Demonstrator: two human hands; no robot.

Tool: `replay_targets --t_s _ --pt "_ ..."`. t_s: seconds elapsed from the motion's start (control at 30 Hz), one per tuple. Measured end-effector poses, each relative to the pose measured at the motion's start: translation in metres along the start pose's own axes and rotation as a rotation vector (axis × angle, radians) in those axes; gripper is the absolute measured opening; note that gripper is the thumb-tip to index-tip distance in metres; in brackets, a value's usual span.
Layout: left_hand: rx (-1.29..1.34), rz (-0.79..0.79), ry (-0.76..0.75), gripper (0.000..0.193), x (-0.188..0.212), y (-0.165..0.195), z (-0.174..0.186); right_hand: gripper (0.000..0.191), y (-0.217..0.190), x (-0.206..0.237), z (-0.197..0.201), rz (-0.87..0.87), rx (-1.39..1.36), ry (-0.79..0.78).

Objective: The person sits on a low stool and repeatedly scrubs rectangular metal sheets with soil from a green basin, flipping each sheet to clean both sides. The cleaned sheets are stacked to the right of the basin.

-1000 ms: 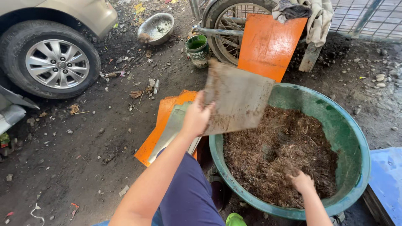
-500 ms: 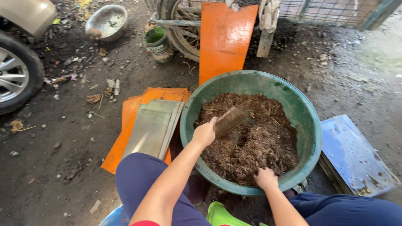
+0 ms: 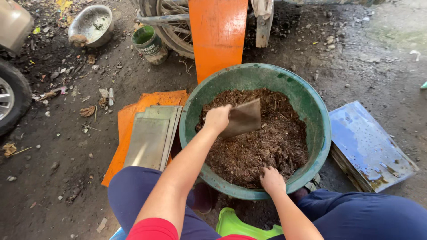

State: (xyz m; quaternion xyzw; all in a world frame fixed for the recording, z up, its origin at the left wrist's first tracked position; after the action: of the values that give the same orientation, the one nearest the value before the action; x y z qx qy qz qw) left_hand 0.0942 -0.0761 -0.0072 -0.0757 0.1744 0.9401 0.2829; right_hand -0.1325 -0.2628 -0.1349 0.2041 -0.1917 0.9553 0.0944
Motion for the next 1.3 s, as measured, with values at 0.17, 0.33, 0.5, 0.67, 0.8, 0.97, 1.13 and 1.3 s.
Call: replay_targets --t_s 0.17,0.33,0.5,0.67,0.8,0.97,1.13,1.3 --pt "0.009 -0.103 0.246 0.004 -0.042 0.0 0.067 0.036 0.008 -0.008 -0.021 0.035 0.061 0.092" --pt "-0.027 -0.105 0.289 0.022 -0.053 -0.019 0.099 0.028 0.011 -0.011 -0.042 0.038 0.002 0.111" --pt "-0.183 0.064 -0.043 0.013 0.002 -0.011 0.021 0.026 0.014 -0.012 -0.045 0.007 0.006 0.083" --pt "0.055 0.063 -0.135 0.028 0.022 -0.013 -0.014 0.027 0.016 -0.01 -0.045 -0.01 -0.047 0.106" --pt "0.113 0.174 0.007 0.03 -0.001 -0.055 0.046 0.027 0.019 -0.011 -0.05 -0.005 -0.056 0.116" --pt "0.046 0.4 0.206 0.041 0.017 -0.155 0.181 0.029 0.023 -0.014 -0.056 -0.033 -0.063 0.081" --pt "0.485 0.516 0.591 0.041 0.094 -0.255 0.241 0.028 0.025 -0.017 -0.059 -0.038 -0.058 0.093" --pt "0.744 0.79 0.932 0.036 0.205 -0.283 0.157 0.028 0.031 -0.017 -0.063 -0.034 -0.037 0.12"
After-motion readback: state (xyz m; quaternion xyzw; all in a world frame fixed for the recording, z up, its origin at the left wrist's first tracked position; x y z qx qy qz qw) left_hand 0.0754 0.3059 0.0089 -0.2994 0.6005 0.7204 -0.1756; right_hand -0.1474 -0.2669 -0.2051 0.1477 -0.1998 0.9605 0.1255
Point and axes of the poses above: each hand's wrist, its own x-axis away from the middle knuckle, its own z-axis out of the back of the hand, y = z × x, the point moved 2 cm from there along -x, towards the middle knuckle, and after that the axes turned 3 degrees about -y, right-handed, at the moved point
